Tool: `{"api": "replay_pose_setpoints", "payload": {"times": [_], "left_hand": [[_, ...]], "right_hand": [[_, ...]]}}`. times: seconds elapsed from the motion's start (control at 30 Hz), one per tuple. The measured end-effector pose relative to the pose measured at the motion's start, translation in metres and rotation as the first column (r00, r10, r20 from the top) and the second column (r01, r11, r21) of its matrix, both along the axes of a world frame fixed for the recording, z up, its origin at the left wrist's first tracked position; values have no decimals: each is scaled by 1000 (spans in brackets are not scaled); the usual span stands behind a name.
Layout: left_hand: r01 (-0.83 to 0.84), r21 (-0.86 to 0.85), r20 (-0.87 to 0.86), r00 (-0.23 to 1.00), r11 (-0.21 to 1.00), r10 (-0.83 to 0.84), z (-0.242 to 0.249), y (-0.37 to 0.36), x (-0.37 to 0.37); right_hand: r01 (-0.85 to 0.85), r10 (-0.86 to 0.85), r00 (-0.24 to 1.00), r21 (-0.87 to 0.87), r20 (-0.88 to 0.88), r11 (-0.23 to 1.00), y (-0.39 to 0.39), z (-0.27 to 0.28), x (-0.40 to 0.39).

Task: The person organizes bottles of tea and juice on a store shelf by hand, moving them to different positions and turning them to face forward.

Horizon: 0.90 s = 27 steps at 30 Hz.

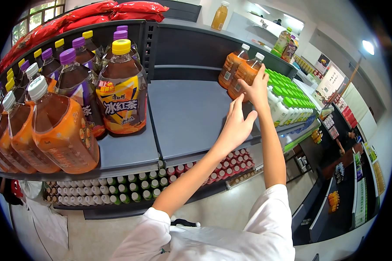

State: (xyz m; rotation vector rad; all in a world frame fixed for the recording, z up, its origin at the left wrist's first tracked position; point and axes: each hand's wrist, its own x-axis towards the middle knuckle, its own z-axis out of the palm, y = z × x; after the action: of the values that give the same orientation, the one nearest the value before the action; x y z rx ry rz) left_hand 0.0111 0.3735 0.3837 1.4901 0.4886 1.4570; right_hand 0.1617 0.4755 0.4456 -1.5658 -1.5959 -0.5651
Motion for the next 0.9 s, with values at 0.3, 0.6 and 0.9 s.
{"api": "replay_pose_setpoints", "payload": {"times": [0.3, 0.6, 0.9], "left_hand": [[7, 129, 370, 928, 992, -54, 11, -24, -22], [-832, 417, 469, 541, 366, 698, -23, -113, -237], [-938, 323, 7, 132, 122, 991, -52, -141, -306]], "right_hand": [[-53, 52, 997, 20, 54, 998, 21, -2, 28], [-245, 199, 959, 238, 203, 940, -56, 13, -87], [-874, 803, 481, 124, 353, 469, -174, 32, -331]]}}
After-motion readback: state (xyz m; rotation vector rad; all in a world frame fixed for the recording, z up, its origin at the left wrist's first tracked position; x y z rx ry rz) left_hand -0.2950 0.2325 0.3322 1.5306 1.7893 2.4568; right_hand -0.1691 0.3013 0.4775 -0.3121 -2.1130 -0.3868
